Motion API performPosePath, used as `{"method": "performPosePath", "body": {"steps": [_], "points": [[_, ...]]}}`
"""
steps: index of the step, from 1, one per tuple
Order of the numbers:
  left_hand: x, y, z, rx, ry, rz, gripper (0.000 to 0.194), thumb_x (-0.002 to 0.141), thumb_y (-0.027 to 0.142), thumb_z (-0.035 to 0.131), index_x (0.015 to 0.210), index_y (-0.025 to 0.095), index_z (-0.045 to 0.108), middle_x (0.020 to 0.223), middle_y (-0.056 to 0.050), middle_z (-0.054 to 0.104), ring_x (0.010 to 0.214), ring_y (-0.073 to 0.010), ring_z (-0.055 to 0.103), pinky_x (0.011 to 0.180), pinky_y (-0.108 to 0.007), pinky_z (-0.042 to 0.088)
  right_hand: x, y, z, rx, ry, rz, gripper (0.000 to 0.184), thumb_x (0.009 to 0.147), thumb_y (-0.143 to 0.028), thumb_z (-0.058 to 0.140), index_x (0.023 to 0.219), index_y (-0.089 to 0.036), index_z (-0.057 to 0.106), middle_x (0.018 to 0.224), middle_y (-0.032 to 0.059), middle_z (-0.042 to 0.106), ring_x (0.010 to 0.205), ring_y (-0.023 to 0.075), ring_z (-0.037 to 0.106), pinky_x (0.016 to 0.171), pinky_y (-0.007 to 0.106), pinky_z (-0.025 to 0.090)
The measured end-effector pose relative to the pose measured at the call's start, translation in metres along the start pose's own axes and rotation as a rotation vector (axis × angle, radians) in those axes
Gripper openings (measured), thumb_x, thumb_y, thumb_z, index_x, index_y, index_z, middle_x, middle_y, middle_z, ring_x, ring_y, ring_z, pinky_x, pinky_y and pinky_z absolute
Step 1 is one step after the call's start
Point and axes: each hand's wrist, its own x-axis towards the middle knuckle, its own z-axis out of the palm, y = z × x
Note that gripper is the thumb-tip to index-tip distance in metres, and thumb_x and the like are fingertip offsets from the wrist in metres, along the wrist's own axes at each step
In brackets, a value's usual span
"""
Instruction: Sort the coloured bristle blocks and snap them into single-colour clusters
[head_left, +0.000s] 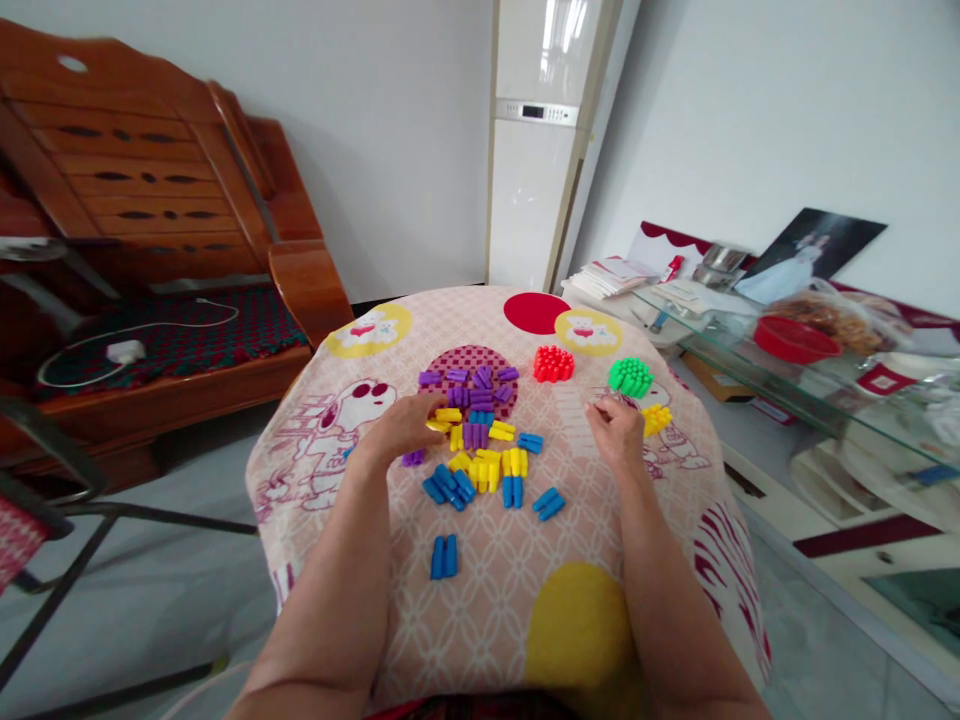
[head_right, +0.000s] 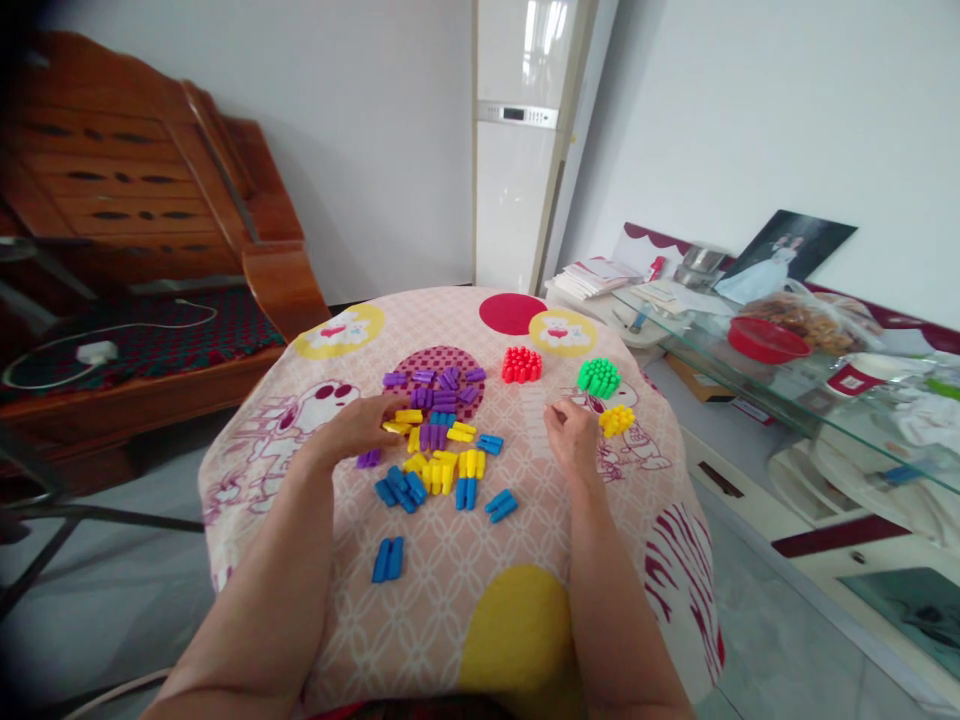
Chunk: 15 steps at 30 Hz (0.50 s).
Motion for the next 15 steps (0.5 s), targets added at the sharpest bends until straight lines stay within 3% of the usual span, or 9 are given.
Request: {"method": "performPosePath", "body": {"steps": [3,6,10,15], "points": [[0.003,0.003,-0.006,-0.085,0.135,-0.024,0.056,0.064,0.025,0.069,0.120,0.019,0.066,0.109,-0.008,0.072,0.092,-0.0252,0.069,0.080,-0.032,0.054,-0.001,-0.008,0.001,0.105,-0.063,0.036,0.029,0.078,-0.042,0.057,0.059,-0.020,0.058,0.055,0.0000,0.055,0.056,0.0139,0.048,0.057,0.027,0.036],[0.008,0.020,-0.004,-0.182,0.239,0.075,0.062,0.070,0.026,0.066,0.131,0.017,0.059,0.117,-0.010,0.069,0.096,-0.0250,0.068,0.084,-0.035,0.055,-0.005,-0.021,0.005,0.268,-0.216,0.098,0.028,0.079,-0.043,0.059,0.063,-0.021,0.060,0.053,-0.0017,0.054,0.053,0.0137,0.049,0.053,0.026,0.037],[0.009,0.063,0.020,-0.222,0.197,0.323,0.065,0.074,0.018,0.064,0.138,0.020,0.053,0.123,-0.010,0.067,0.110,-0.0257,0.064,0.096,-0.039,0.053,-0.014,-0.041,0.015,0.508,-0.455,0.172,0.028,0.080,-0.047,0.063,0.075,-0.019,0.066,0.055,-0.0030,0.057,0.048,0.0122,0.049,0.048,0.024,0.038],[0.005,0.104,0.051,-0.241,0.150,0.498,0.071,0.073,0.007,0.065,0.141,0.021,0.050,0.117,-0.010,0.068,0.110,-0.0248,0.064,0.094,-0.037,0.053,-0.019,-0.053,0.027,0.678,-0.569,0.160,0.027,0.072,-0.043,0.072,0.080,-0.017,0.069,0.065,-0.0014,0.064,0.055,0.0125,0.056,0.052,0.024,0.043]]}}
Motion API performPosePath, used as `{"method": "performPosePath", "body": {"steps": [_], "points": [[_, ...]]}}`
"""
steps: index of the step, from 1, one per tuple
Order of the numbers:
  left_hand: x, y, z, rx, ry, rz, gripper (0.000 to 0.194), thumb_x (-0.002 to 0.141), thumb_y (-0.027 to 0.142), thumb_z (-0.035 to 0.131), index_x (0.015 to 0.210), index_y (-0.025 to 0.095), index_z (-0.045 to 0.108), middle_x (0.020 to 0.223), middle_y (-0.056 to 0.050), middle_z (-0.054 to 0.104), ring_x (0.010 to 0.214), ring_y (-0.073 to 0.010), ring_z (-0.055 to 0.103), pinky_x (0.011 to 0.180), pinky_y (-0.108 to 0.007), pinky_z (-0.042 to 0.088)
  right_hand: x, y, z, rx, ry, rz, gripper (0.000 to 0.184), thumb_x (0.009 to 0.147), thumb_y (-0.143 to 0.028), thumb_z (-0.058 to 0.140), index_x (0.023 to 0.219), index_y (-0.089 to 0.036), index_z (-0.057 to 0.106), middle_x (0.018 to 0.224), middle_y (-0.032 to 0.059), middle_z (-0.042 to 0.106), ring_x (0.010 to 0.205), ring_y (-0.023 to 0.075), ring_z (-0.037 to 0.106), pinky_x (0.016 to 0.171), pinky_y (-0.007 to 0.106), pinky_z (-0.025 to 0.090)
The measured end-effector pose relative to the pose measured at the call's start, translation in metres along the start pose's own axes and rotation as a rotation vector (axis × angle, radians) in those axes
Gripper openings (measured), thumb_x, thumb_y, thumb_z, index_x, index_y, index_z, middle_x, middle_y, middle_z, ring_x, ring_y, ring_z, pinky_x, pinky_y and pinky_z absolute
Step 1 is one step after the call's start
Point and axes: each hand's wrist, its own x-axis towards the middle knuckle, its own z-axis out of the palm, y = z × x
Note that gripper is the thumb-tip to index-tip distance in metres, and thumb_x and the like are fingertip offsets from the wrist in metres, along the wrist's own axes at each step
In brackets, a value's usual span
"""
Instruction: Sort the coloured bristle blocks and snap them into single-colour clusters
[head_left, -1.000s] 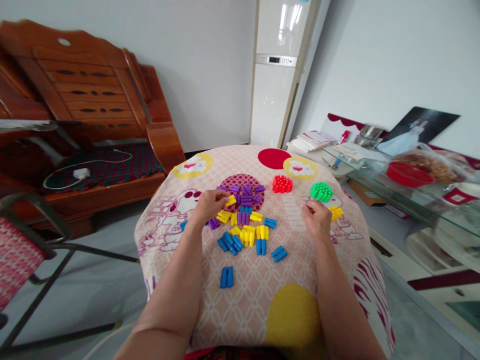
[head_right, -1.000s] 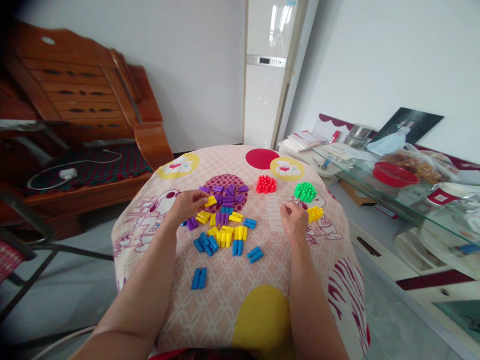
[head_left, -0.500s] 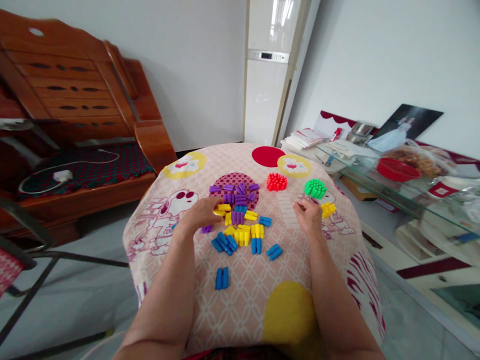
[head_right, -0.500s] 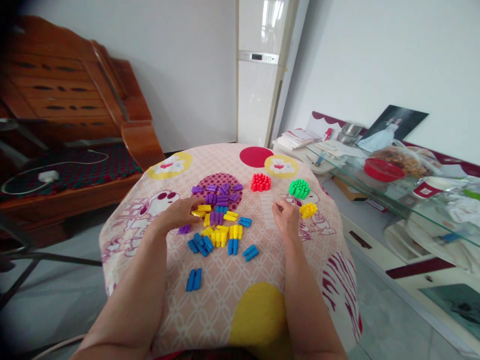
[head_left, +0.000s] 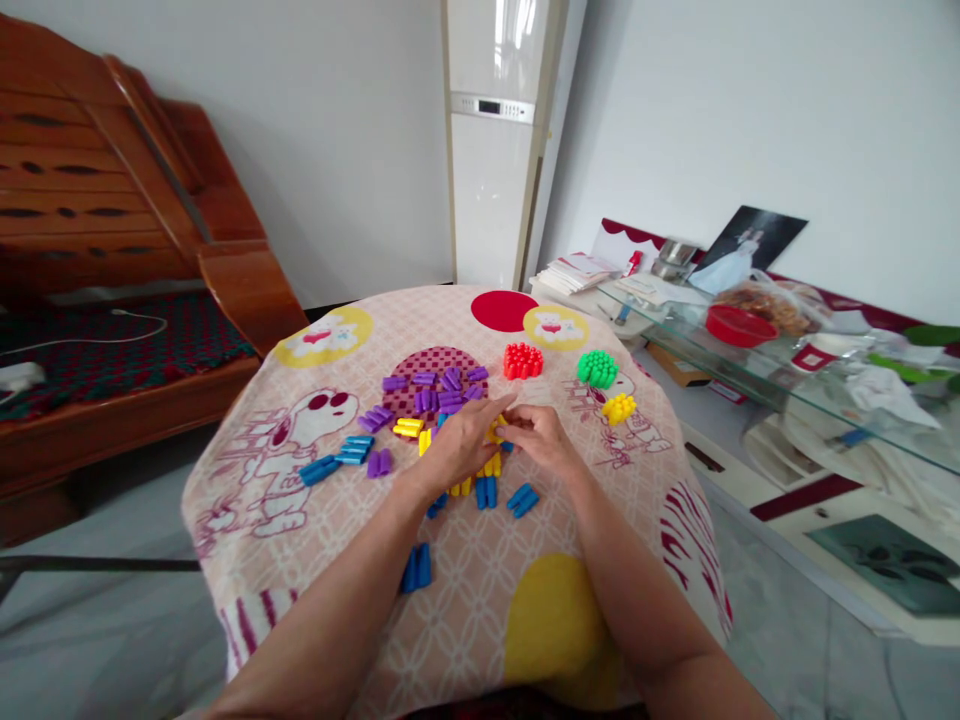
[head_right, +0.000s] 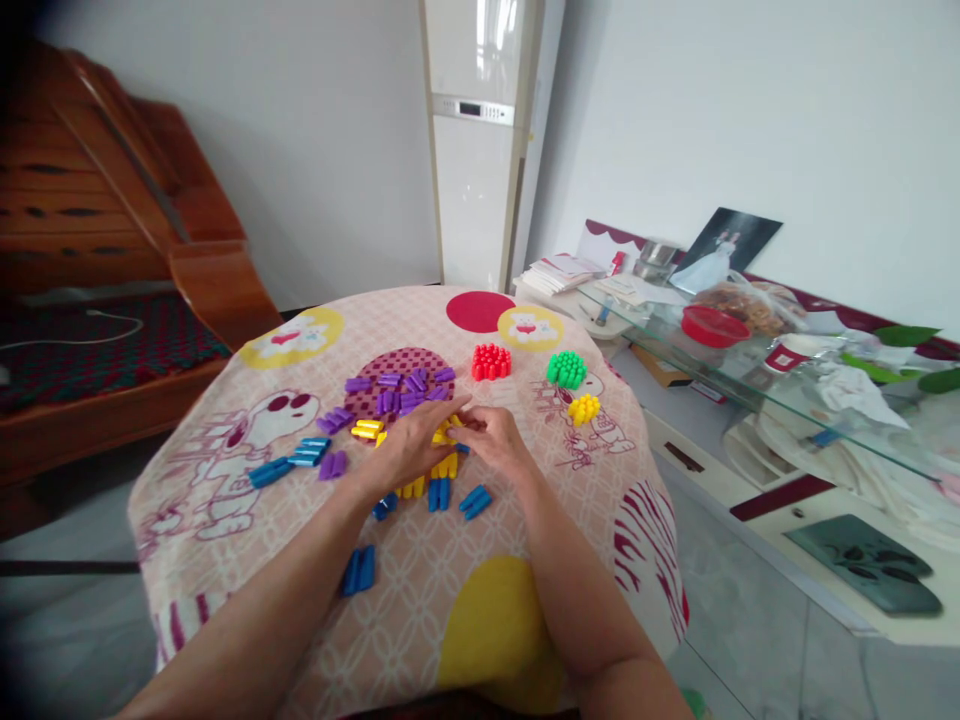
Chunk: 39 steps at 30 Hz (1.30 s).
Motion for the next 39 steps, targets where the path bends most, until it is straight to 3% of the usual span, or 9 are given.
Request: {"method": "performPosePath", "body": {"steps": [4,7,11,16,21,32,35,39], "points": [[0.001,0.003,0.002,-0.036,0.006,-0.026,0.065,0.072,0.011,0.070,0.135,0.020,0.055,0.118,-0.010,0.067,0.110,-0.0259,0.064,0.093,-0.038,0.053,0.000,-0.001,-0.004,0.056,-0.058,0.041,0.025,0.071,-0.040,0.073,0.078,-0.016,0.068,0.060,-0.0021,0.063,0.050,0.0115,0.054,0.047,0.022,0.038],[0.002,0.001,-0.005,-0.147,0.034,-0.107,0.051,0.076,0.019,0.071,0.126,0.019,0.062,0.112,-0.009,0.070,0.096,-0.0219,0.068,0.084,-0.033,0.055,-0.002,-0.004,-0.011,0.085,-0.047,0.023,0.026,0.075,-0.041,0.069,0.085,-0.017,0.070,0.059,-0.0014,0.064,0.049,0.0116,0.054,0.044,0.022,0.035],[0.003,-0.002,-0.009,-0.365,0.036,-0.215,0.025,0.082,0.025,0.065,0.104,0.015,0.069,0.085,-0.003,0.072,0.071,-0.0143,0.066,0.065,-0.023,0.052,-0.003,-0.002,-0.013,0.141,-0.038,0.016,0.032,0.077,-0.045,0.069,0.093,-0.017,0.071,0.069,0.0019,0.070,0.056,0.0154,0.062,0.048,0.024,0.044],[0.003,-0.003,-0.004,-0.406,0.116,-0.300,0.018,0.078,0.028,0.068,0.091,0.015,0.068,0.070,0.000,0.067,0.060,-0.0117,0.062,0.057,-0.020,0.048,0.000,0.005,-0.008,0.041,0.084,-0.018,0.042,0.077,-0.045,0.071,0.107,-0.017,0.071,0.091,0.0063,0.074,0.074,0.0190,0.068,0.058,0.027,0.052],[0.003,-0.001,0.003,-0.317,0.163,-0.279,0.013,0.077,0.020,0.065,0.089,0.016,0.067,0.076,-0.002,0.070,0.066,-0.0131,0.065,0.063,-0.022,0.052,0.003,0.006,-0.004,-0.122,0.097,-0.123,0.043,0.073,-0.037,0.076,0.112,-0.018,0.072,0.103,0.0068,0.074,0.081,0.0175,0.068,0.073,0.029,0.055],[0.003,0.000,0.012,-0.401,0.056,-0.185,0.027,0.078,0.012,0.057,0.102,0.017,0.066,0.096,-0.007,0.073,0.083,-0.0161,0.071,0.078,-0.030,0.060,0.001,0.006,-0.013,-0.185,0.061,-0.141,0.034,0.073,-0.034,0.071,0.102,-0.018,0.069,0.091,0.0030,0.072,0.076,0.0164,0.065,0.070,0.028,0.053],[0.002,-0.001,0.011,-0.402,0.054,-0.173,0.028,0.081,0.017,0.058,0.108,0.016,0.066,0.100,-0.009,0.073,0.086,-0.0177,0.072,0.080,-0.032,0.061,0.002,0.005,-0.029,-0.191,0.222,-0.124,0.033,0.068,-0.035,0.072,0.096,-0.019,0.070,0.087,0.0028,0.072,0.074,0.0175,0.066,0.069,0.029,0.053],[0.000,-0.006,0.006,-0.371,0.080,-0.202,0.031,0.082,0.022,0.058,0.112,0.015,0.066,0.105,-0.011,0.073,0.087,-0.0189,0.072,0.081,-0.035,0.061,-0.002,0.008,-0.080,-0.107,0.785,-0.197,0.040,0.063,-0.041,0.072,0.094,-0.018,0.068,0.087,0.0055,0.072,0.074,0.0197,0.067,0.071,0.033,0.055]]}}
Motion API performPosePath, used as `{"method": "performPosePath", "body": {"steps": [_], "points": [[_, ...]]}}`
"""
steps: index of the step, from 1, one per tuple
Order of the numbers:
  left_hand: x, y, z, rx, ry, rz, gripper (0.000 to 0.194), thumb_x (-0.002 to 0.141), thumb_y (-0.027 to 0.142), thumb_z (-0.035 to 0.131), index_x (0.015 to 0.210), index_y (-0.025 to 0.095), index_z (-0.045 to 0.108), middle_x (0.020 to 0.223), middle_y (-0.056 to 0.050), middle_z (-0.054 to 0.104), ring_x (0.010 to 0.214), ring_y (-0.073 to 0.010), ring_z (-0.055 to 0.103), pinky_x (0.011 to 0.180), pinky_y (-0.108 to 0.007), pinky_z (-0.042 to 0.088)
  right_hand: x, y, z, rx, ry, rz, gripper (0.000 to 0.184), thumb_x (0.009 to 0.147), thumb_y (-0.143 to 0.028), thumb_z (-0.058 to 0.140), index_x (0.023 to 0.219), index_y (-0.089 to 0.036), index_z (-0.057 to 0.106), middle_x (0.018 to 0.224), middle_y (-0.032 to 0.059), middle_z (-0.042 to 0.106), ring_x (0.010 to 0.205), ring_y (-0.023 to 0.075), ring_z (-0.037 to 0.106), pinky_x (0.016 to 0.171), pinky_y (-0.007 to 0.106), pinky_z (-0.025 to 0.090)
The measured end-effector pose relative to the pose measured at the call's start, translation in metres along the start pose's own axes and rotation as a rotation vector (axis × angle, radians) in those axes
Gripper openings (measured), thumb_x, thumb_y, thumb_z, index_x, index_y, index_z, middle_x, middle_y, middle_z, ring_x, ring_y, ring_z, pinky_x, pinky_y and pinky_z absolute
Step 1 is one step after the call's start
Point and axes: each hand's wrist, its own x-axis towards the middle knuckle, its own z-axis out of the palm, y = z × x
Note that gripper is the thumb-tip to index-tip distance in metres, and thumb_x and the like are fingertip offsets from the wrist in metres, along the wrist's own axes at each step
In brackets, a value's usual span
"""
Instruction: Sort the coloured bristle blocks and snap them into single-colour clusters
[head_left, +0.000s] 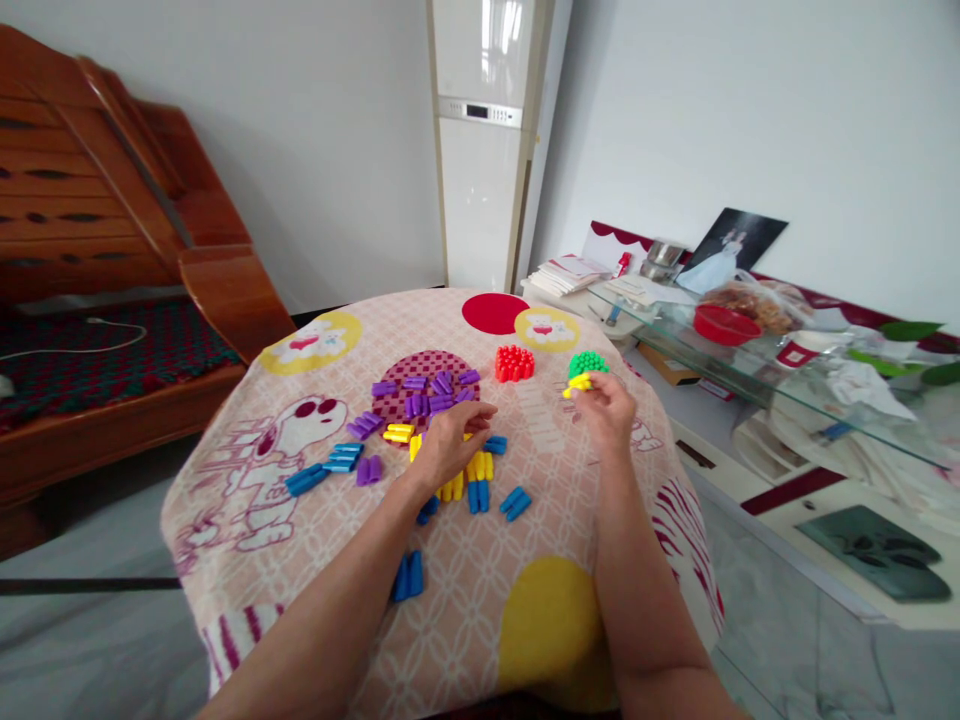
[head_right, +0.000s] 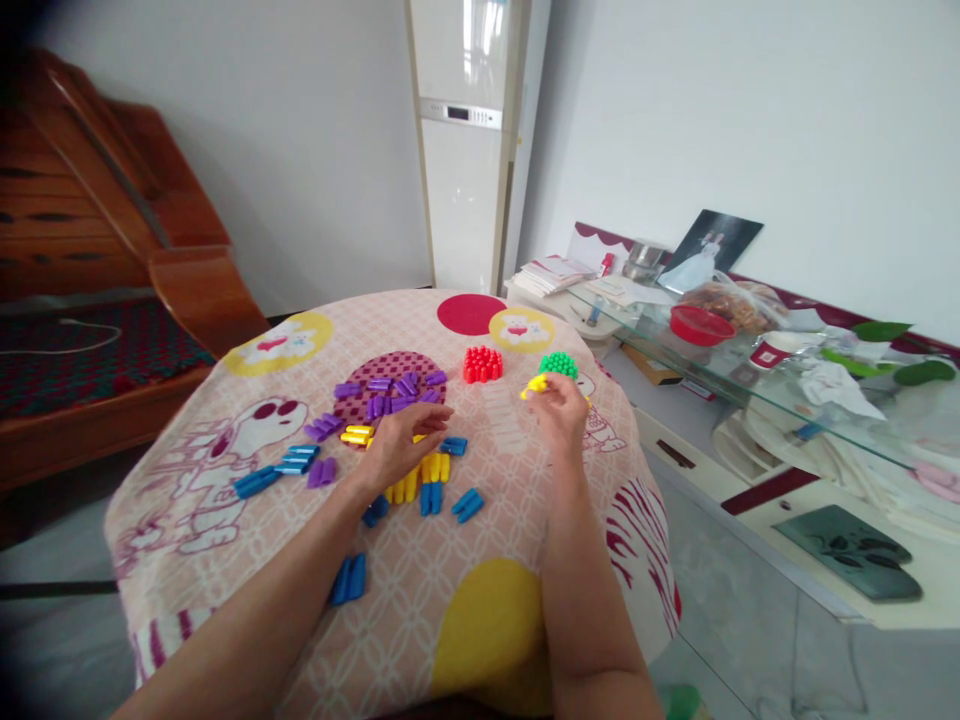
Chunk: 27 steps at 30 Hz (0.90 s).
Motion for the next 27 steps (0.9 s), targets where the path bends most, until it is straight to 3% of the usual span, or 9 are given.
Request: {"method": "performPosePath", "body": {"steps": [3,5,8,12,21,27], "points": [[0.001,-0.002,-0.003,0.017,0.023,-0.020,0.032,0.082,0.023,0.058,0.111,0.015,0.066,0.105,-0.011,0.073,0.087,-0.0190,0.073,0.081,-0.035,0.061,0.019,0.015,-0.040,-0.124,0.408,-0.051,0.044,0.063,-0.044,0.069,0.096,-0.016,0.067,0.091,0.0066,0.072,0.073,0.0192,0.066,0.070,0.034,0.055],[0.002,-0.002,-0.003,0.018,0.024,-0.018,0.031,0.081,0.023,0.059,0.111,0.016,0.066,0.104,-0.010,0.073,0.086,-0.0188,0.073,0.080,-0.035,0.061,0.024,0.025,-0.063,-0.317,0.504,-0.029,0.041,0.062,-0.040,0.068,0.094,-0.016,0.068,0.091,0.0080,0.072,0.071,0.0196,0.065,0.069,0.034,0.054],[0.002,-0.001,-0.002,0.018,0.019,-0.010,0.031,0.080,0.024,0.059,0.109,0.016,0.067,0.103,-0.009,0.074,0.085,-0.0185,0.072,0.079,-0.034,0.062,0.025,0.039,-0.083,-0.583,0.410,0.066,0.032,0.057,-0.033,0.068,0.084,-0.016,0.071,0.083,0.0093,0.074,0.071,0.0227,0.065,0.072,0.036,0.053],[0.001,0.002,-0.003,0.036,0.018,-0.022,0.031,0.081,0.026,0.059,0.109,0.015,0.067,0.103,-0.010,0.074,0.085,-0.0184,0.072,0.079,-0.034,0.061,0.023,0.049,-0.087,-0.754,0.246,0.166,0.030,0.053,-0.026,0.069,0.080,-0.015,0.073,0.079,0.0114,0.074,0.073,0.0256,0.066,0.071,0.036,0.052],[0.003,-0.006,-0.010,0.057,0.030,-0.055,0.032,0.079,0.028,0.061,0.108,0.015,0.068,0.103,-0.010,0.074,0.086,-0.0196,0.072,0.079,-0.034,0.061,0.025,0.053,-0.080,-0.740,0.138,0.218,0.027,0.056,-0.025,0.066,0.081,-0.015,0.073,0.076,0.0090,0.074,0.071,0.0243,0.068,0.069,0.034,0.052],[0.002,-0.014,-0.035,0.069,0.161,-0.124,0.032,0.080,0.030,0.060,0.108,0.015,0.070,0.104,-0.009,0.075,0.089,-0.0203,0.071,0.084,-0.035,0.059,0.023,0.042,-0.082,-0.745,0.103,0.253,0.043,0.055,-0.023,0.069,0.096,-0.012,0.074,0.086,0.0130,0.075,0.079,0.0281,0.068,0.077,0.038,0.053]]}}
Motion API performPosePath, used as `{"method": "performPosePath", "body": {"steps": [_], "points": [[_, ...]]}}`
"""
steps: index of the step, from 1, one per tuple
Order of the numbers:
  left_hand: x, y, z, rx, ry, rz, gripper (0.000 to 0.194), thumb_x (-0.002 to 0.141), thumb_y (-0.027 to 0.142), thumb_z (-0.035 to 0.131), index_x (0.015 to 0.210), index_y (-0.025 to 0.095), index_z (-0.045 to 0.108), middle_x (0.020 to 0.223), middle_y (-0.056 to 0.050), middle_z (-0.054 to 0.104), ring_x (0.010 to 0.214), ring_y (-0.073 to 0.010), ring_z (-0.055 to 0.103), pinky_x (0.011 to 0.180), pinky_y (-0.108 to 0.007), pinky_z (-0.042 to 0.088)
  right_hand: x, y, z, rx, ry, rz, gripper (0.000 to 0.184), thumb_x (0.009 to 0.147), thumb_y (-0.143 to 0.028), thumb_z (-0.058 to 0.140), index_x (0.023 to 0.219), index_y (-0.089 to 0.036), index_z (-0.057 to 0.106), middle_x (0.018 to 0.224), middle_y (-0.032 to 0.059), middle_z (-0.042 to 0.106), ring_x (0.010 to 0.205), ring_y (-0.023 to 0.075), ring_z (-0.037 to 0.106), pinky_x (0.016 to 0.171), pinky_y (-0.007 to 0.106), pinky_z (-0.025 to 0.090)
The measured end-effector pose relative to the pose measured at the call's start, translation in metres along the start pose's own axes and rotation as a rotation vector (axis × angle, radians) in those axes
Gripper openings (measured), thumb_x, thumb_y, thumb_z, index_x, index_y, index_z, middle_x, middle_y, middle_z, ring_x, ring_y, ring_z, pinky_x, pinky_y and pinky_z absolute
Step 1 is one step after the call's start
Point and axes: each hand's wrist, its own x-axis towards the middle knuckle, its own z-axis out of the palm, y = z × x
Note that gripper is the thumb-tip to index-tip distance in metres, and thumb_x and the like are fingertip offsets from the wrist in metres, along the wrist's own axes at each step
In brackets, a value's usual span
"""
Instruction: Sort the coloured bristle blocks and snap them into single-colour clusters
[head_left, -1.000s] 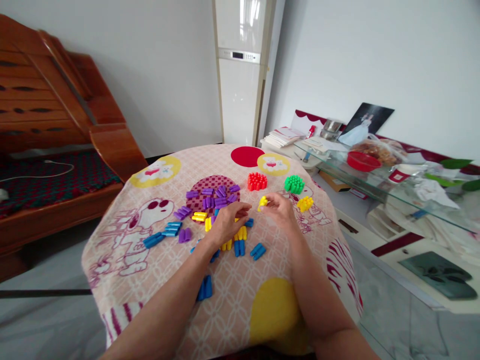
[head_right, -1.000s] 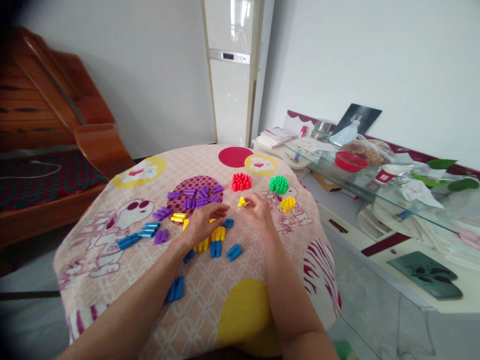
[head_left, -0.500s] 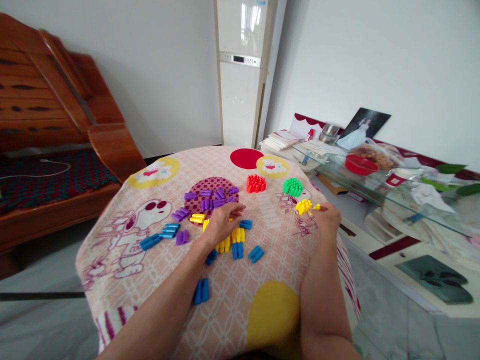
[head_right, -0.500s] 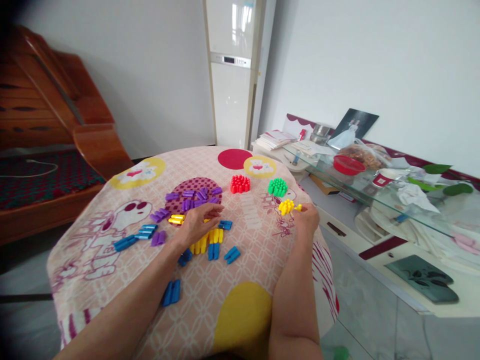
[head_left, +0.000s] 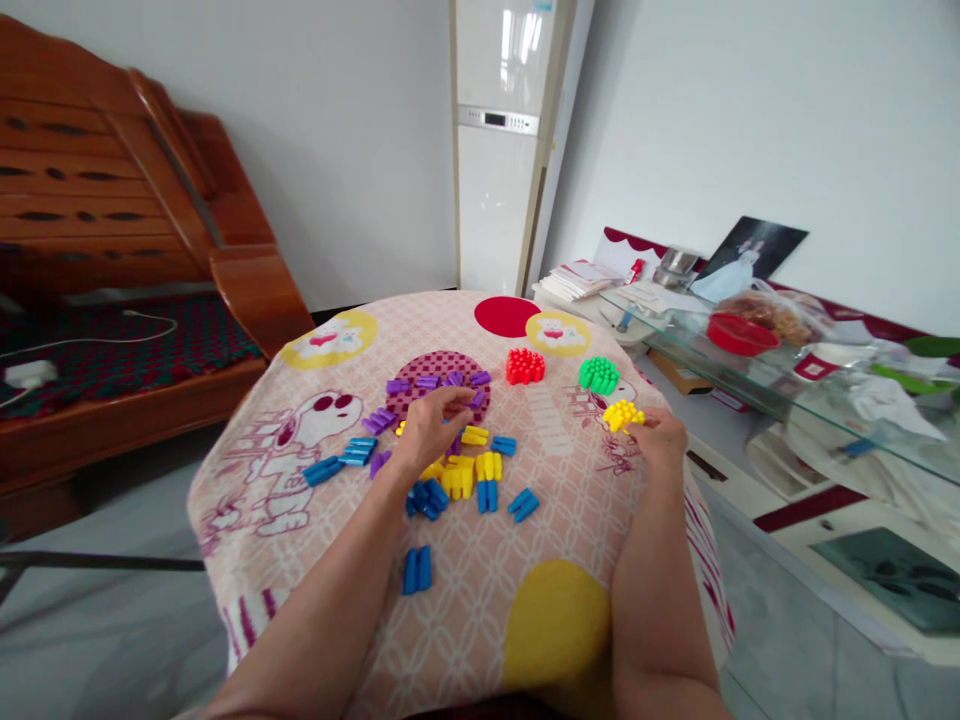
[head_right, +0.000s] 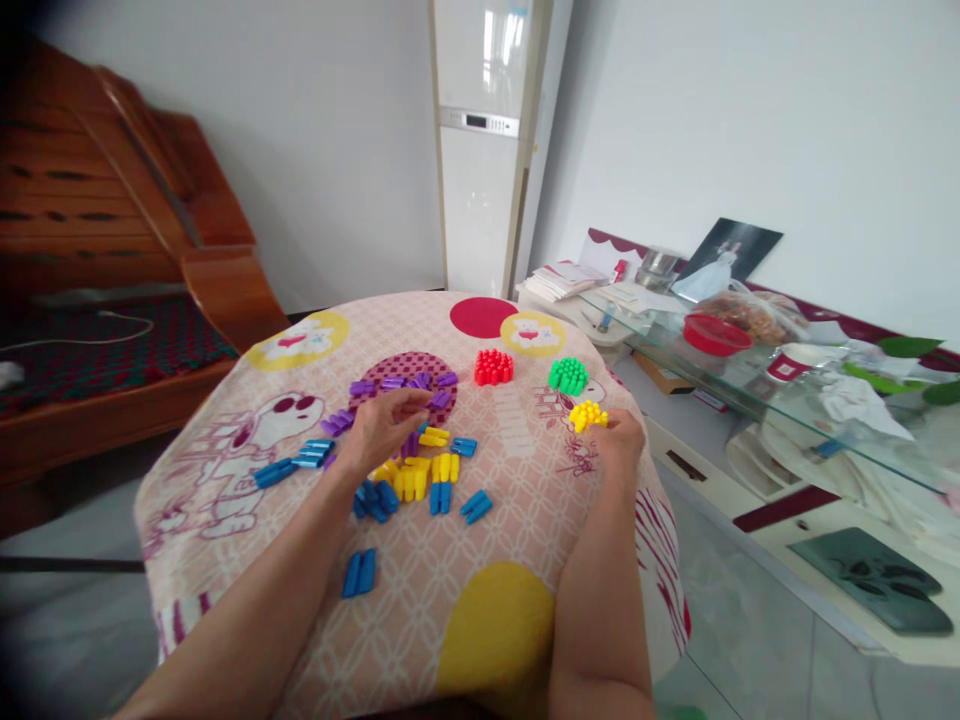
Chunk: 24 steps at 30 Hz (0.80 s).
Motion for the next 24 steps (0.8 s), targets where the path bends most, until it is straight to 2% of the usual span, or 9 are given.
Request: {"method": "performPosePath", "body": {"steps": [3,5,7,10,13,15,19,24], "points": [[0.002,-0.007,-0.017,0.010,0.098,-0.064,0.032,0.077,0.029,0.061,0.104,0.015,0.071,0.099,-0.008,0.075,0.087,-0.0199,0.071,0.083,-0.033,0.058,-0.005,-0.011,-0.003,0.056,0.165,-0.092,0.041,0.061,-0.022,0.064,0.099,-0.013,0.073,0.095,0.0127,0.075,0.086,0.0277,0.068,0.082,0.039,0.052],[0.003,-0.012,-0.028,0.035,0.124,-0.121,0.032,0.075,0.028,0.060,0.101,0.014,0.071,0.091,-0.007,0.076,0.080,-0.0189,0.070,0.076,-0.030,0.058,-0.012,-0.024,0.000,0.145,0.297,-0.186,0.035,0.067,-0.024,0.057,0.096,-0.014,0.073,0.095,0.0119,0.074,0.082,0.0251,0.067,0.078,0.036,0.052],[0.003,-0.016,-0.038,0.072,0.109,-0.169,0.029,0.074,0.028,0.059,0.096,0.014,0.072,0.081,-0.005,0.074,0.071,-0.0176,0.069,0.067,-0.027,0.055,-0.023,-0.039,0.009,0.247,0.326,-0.284,0.033,0.073,-0.028,0.052,0.094,-0.013,0.072,0.089,0.0111,0.074,0.074,0.0223,0.066,0.071,0.033,0.052],[0.001,-0.020,-0.050,0.143,-0.003,-0.177,0.022,0.072,0.029,0.059,0.083,0.016,0.073,0.071,-0.003,0.072,0.063,-0.0161,0.065,0.059,-0.024,0.050,-0.043,-0.061,0.029,0.322,0.139,-0.409,0.032,0.077,-0.033,0.051,0.090,-0.014,0.073,0.075,0.0079,0.072,0.066,0.0198,0.063,0.067,0.031,0.051],[-0.003,-0.022,-0.057,0.187,-0.273,-0.135,0.018,0.065,0.026,0.064,0.078,0.020,0.074,0.071,0.000,0.073,0.063,-0.0159,0.065,0.058,-0.022,0.047,-0.060,-0.076,0.044,0.324,-0.075,-0.499,0.031,0.079,-0.034,0.049,0.086,-0.016,0.073,0.070,0.0056,0.070,0.065,0.0188,0.063,0.067,0.030,0.051],[-0.005,-0.022,-0.058,0.214,-0.371,-0.100,0.025,0.060,0.022,0.065,0.083,0.022,0.075,0.074,0.000,0.073,0.065,-0.0164,0.065,0.059,-0.022,0.046,-0.068,-0.083,0.049,0.323,-0.157,-0.549,0.030,0.079,-0.034,0.049,0.085,-0.017,0.073,0.068,0.0049,0.070,0.064,0.0185,0.063,0.065,0.029,0.049],[-0.007,-0.019,-0.053,0.277,-0.352,-0.054,0.031,0.058,0.016,0.065,0.087,0.022,0.072,0.076,-0.001,0.072,0.065,-0.0167,0.063,0.060,-0.023,0.045,-0.080,-0.092,0.053,0.345,-0.262,-0.611,0.024,0.079,-0.031,0.052,0.083,-0.019,0.072,0.068,0.0036,0.070,0.061,0.0178,0.061,0.063,0.029,0.048],[-0.006,-0.018,-0.048,0.185,-0.389,-0.097,0.028,0.061,0.021,0.070,0.089,0.020,0.068,0.075,0.000,0.069,0.066,-0.0159,0.063,0.060,-0.023,0.046,-0.103,-0.107,0.067,0.387,-0.469,-0.735,0.018,0.084,-0.030,0.058,0.092,-0.020,0.071,0.088,0.0077,0.072,0.079,0.0207,0.066,0.075,0.032,0.052]]}}
